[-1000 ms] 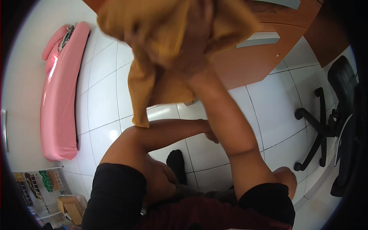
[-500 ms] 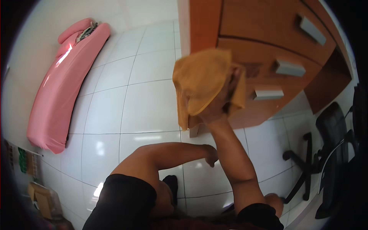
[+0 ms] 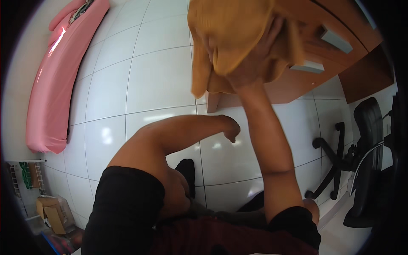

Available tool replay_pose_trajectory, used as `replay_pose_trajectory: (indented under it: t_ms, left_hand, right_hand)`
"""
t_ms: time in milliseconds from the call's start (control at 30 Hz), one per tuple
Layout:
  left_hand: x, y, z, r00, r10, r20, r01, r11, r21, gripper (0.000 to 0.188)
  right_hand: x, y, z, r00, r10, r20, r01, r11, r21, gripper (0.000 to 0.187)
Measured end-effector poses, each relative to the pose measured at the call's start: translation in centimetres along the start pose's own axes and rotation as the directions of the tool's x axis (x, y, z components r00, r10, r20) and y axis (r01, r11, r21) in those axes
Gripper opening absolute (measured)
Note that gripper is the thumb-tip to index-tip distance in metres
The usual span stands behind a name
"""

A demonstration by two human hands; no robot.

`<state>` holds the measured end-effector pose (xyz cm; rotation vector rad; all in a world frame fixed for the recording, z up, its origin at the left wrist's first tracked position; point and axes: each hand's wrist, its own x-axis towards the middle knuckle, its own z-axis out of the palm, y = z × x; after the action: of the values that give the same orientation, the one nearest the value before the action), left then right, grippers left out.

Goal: Cleaning the exterior of a wooden cabinet and the legs/wheels of an office chair using a cloth.

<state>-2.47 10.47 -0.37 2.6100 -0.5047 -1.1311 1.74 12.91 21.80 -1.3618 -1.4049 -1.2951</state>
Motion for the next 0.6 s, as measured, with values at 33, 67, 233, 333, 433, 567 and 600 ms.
replay_pose_trajectory:
  t_ms: [33, 67, 233, 333, 433, 567, 600]
  left_hand:
    - [-0.4, -0.1, 0.6, 1.000, 0.004, 0.010, -0.004, 1.000, -0.008, 0.045]
    - [-1.2, 0.2, 0.5, 0.996, -0.028, 0.083, 0.026, 0.999, 0.022, 0.046]
    - [-4.8, -1.8, 0.5, 0.955, -0.208, 0.213, 0.196, 0.978, 0.077, 0.045]
    - [-8.3, -1.7, -1.7, 0.983, -0.113, -0.146, 0.135, 0.979, 0.155, 0.038]
    - [-6.1, -3.9, 0.0, 0.885, -0.123, -0.449, -0.078, 0.912, -0.404, 0.029]
    - [-6.6, 1.7, -4.6, 0.882, -0.104, -0.460, 0.057, 0.992, -0.116, 0.023]
    - [-5.8, 1.8, -4.7, 0.885, -0.102, -0.454, 0.054, 0.992, -0.117, 0.023]
  right_hand:
    - [-3.4, -0.1, 0.4, 0.998, 0.047, 0.048, -0.049, 0.998, 0.032, 0.082]
    - [-6.5, -0.2, 0.3, 0.992, 0.087, 0.088, -0.092, 0.994, 0.055, 0.083]
    - [-16.7, -1.2, -2.8, 0.771, 0.572, 0.281, -0.600, 0.502, 0.622, 0.077]
    - [-19.2, -1.0, -5.0, 0.001, 0.940, 0.342, -0.974, -0.077, 0.214, 0.062]
    - [-21.7, 0.5, -7.7, -0.278, 0.595, 0.754, -0.586, -0.727, 0.358, 0.051]
    - [-27.3, -0.3, -10.1, -0.344, 0.341, 0.875, -0.543, -0.832, 0.111, 0.048]
    - [-27.5, -0.7, -10.0, -0.348, 0.341, 0.873, -0.539, -0.835, 0.111, 0.048]
